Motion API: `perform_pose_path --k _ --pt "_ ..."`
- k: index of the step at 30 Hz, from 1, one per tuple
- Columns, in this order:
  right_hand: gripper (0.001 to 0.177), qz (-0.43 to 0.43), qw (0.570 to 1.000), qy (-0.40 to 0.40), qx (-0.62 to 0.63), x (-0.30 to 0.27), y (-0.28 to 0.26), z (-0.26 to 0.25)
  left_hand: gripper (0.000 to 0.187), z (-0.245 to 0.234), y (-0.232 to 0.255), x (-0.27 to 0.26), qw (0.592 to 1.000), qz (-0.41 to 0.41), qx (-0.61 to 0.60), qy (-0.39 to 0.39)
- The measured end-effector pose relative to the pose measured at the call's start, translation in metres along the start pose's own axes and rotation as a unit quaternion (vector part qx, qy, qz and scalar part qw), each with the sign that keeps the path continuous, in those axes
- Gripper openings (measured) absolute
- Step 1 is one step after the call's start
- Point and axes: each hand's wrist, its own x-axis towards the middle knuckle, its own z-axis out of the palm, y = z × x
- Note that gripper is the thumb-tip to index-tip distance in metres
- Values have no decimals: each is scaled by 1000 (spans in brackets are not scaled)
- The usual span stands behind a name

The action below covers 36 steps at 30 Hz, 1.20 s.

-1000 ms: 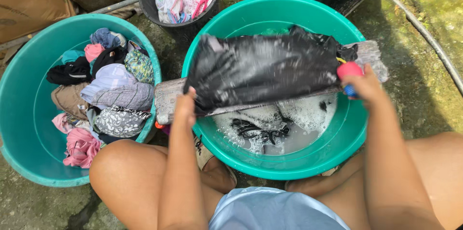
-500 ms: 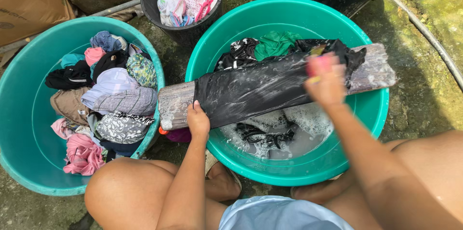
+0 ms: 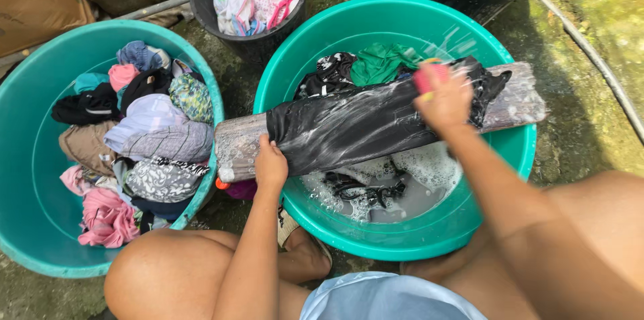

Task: The person washes clothes in a basin of soapy water using a brush and a wooden board. The person scrubs a black garment on the board, rinses it in the water, and continues scrubbing different parts of the item.

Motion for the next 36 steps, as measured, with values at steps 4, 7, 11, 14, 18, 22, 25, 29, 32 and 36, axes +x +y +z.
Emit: perform_pose_path --k 4,7,11,14,18,22,25,29,32,36 --pt "118 20 949 -64 309 12 111 38 22 22 5 26 994 46 -59 75" --pt "118 104 962 -32 249 -5 109 93 33 28 34 52 658 -286 -686 -118" --pt "57 407 630 -199 631 5 85 73 54 -14 115 42 528 -316 -767 -179" --pt "48 382 570 -127 716 65 96 31 57 -40 169 65 528 -282 -754 -270" --pt "49 190 830 -58 521 96 120 -1 36 -67 185 90 506 -101 -753 -408" --pt "92 33 986 -158 38 39 72 10 27 -66 164 82 548 -77 -753 -357" --pt "59 88 994 -57 40 6 37 17 38 -40 139 66 601 -183 -741 -235" --pt "43 254 875 -13 412 39 57 20 48 -19 137 43 523 -275 -775 -225" --pt "32 276 682 60 674 90 87 6 60 -48 167 61 543 -244 -769 -233" --pt "30 358 473 80 801 124 119 -48 44 -109 191 103 540 -52 -781 -309"
